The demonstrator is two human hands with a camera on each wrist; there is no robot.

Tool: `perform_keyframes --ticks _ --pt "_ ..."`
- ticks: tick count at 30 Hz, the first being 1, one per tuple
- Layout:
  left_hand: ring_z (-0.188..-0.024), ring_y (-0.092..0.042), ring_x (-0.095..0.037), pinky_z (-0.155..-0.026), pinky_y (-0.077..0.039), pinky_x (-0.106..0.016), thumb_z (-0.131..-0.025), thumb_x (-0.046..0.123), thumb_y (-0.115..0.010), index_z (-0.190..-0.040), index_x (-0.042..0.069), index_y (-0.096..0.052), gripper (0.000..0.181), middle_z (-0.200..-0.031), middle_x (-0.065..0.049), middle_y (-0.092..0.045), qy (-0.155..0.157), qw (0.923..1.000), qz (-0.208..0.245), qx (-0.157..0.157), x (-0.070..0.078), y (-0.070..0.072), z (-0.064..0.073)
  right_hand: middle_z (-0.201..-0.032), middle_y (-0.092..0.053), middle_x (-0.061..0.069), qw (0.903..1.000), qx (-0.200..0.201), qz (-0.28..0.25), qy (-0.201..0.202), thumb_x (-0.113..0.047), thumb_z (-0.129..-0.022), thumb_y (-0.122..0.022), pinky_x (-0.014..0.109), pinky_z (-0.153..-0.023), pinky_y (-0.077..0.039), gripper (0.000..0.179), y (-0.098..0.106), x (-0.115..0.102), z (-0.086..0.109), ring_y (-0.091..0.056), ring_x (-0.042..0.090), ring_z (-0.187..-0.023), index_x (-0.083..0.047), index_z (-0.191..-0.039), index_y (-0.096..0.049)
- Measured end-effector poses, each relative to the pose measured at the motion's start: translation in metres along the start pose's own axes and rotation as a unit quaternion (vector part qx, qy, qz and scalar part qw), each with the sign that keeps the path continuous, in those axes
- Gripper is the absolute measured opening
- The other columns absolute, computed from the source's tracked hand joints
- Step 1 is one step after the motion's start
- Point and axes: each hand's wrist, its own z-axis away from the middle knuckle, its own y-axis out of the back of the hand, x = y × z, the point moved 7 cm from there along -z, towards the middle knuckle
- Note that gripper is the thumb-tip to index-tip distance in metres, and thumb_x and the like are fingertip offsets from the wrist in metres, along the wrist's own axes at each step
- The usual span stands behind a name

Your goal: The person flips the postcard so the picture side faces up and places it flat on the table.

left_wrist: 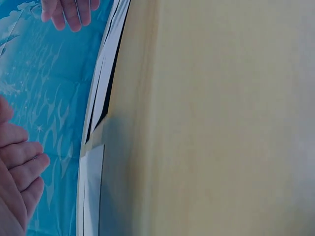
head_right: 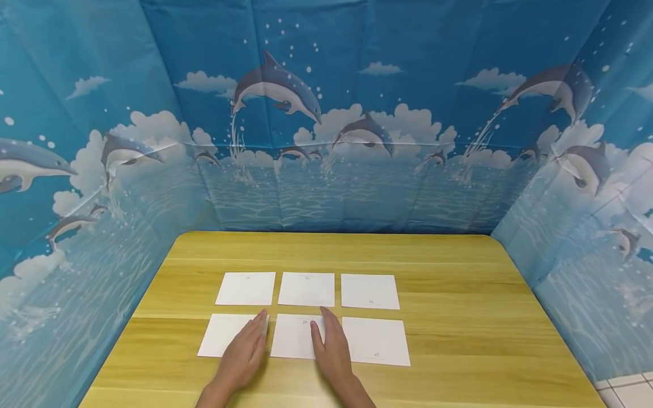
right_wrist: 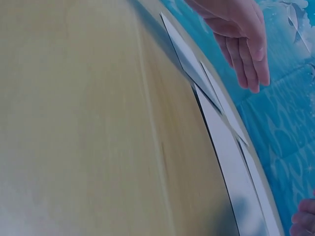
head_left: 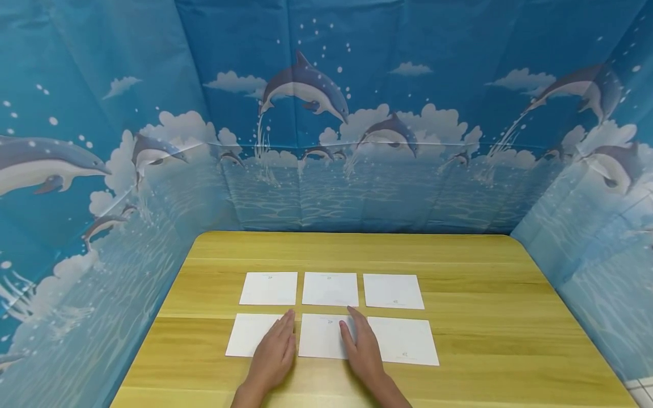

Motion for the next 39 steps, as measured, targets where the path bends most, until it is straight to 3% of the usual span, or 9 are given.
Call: perform_keyframes --ticks 6,13,14,18,21,31,39 --pt "-0.120 -0.045 -0.030 -0.097 -0.036 -0.043 -0.091 0.007 -0.049 -0.128 -0.009 -0.047 0.040 -0.132 -0.016 -0.047 0.034 0.9980 0.035 0.040 -0.015 0.013 0.009 -0.123 -0.054 0.015 0.9998 -0.007 -0.020 -0.004 -0.027 -0.095 -0.050 0.047 -0.096 -0.036 0.039 -0.010 -0.008 0.003 -0.047 0.032 -0.117 0.000 -0.123 -0.053" --pt "-0.120 -0.044 -0.033 -0.097 -0.034 -0.045 -0.095 0.009 -0.045 -0.133 -0.005 -0.043 0.040 -0.135 -0.015 -0.044 0.099 0.9923 0.059 0.043 -0.039 0.026 0.020 -0.120 -0.056 0.014 0.9985 -0.018 -0.050 -0.009 -0.027 -0.095 -0.050 0.046 -0.094 -0.038 0.037 -0.020 -0.016 0.006 -0.049 0.031 -0.115 0.000 -0.120 -0.055" --pt "-0.120 -0.044 -0.033 -0.097 -0.033 -0.044 -0.096 0.009 -0.044 -0.134 -0.004 -0.043 0.040 -0.136 -0.015 -0.044 0.114 0.9899 0.072 0.043 -0.043 0.027 0.021 -0.120 -0.056 0.014 0.9982 -0.017 -0.056 -0.011 -0.027 -0.095 -0.050 0.046 -0.095 -0.037 0.037 -0.022 -0.017 0.007 -0.048 0.030 -0.115 -0.001 -0.120 -0.055" --pt "-0.124 -0.040 -0.033 -0.102 -0.025 -0.021 -0.097 0.008 -0.041 -0.135 -0.002 -0.041 0.040 -0.137 -0.015 -0.042 0.165 0.9751 0.136 0.057 -0.060 0.035 0.027 -0.119 -0.057 0.013 0.9973 -0.014 -0.072 -0.011 -0.026 -0.095 -0.051 0.044 -0.095 -0.038 0.035 -0.028 -0.022 0.007 -0.049 0.028 -0.114 -0.002 -0.119 -0.056" --pt "-0.124 -0.038 -0.034 -0.097 -0.016 -0.006 -0.097 0.004 -0.039 -0.133 -0.005 -0.043 0.038 -0.136 -0.017 -0.042 0.178 0.9651 0.173 0.084 -0.067 0.042 0.030 -0.117 -0.058 0.012 0.9969 -0.012 -0.077 -0.006 -0.025 -0.095 -0.051 0.044 -0.094 -0.038 0.034 -0.031 -0.027 0.006 -0.050 0.028 -0.113 -0.001 -0.118 -0.057" --pt "-0.122 -0.041 -0.027 -0.097 -0.022 -0.007 -0.098 0.005 -0.036 -0.129 -0.007 -0.048 0.035 -0.130 -0.015 -0.050 0.219 0.9444 0.195 0.148 -0.087 0.058 0.040 -0.115 -0.059 0.011 0.9916 -0.015 -0.127 -0.019 -0.024 -0.095 -0.050 0.041 -0.087 -0.043 0.035 -0.044 -0.036 0.005 -0.054 0.024 -0.104 0.002 -0.116 -0.058" --pt "-0.124 -0.038 -0.032 -0.096 -0.023 -0.007 -0.101 0.014 -0.030 -0.130 -0.009 -0.043 0.040 -0.131 -0.018 -0.047 0.249 0.9287 0.234 0.145 -0.102 0.059 0.043 -0.117 -0.058 0.016 0.9834 -0.032 -0.177 -0.024 -0.021 -0.095 -0.050 0.041 -0.092 -0.041 0.036 -0.063 -0.047 0.005 -0.051 0.030 -0.112 0.007 -0.117 -0.055"
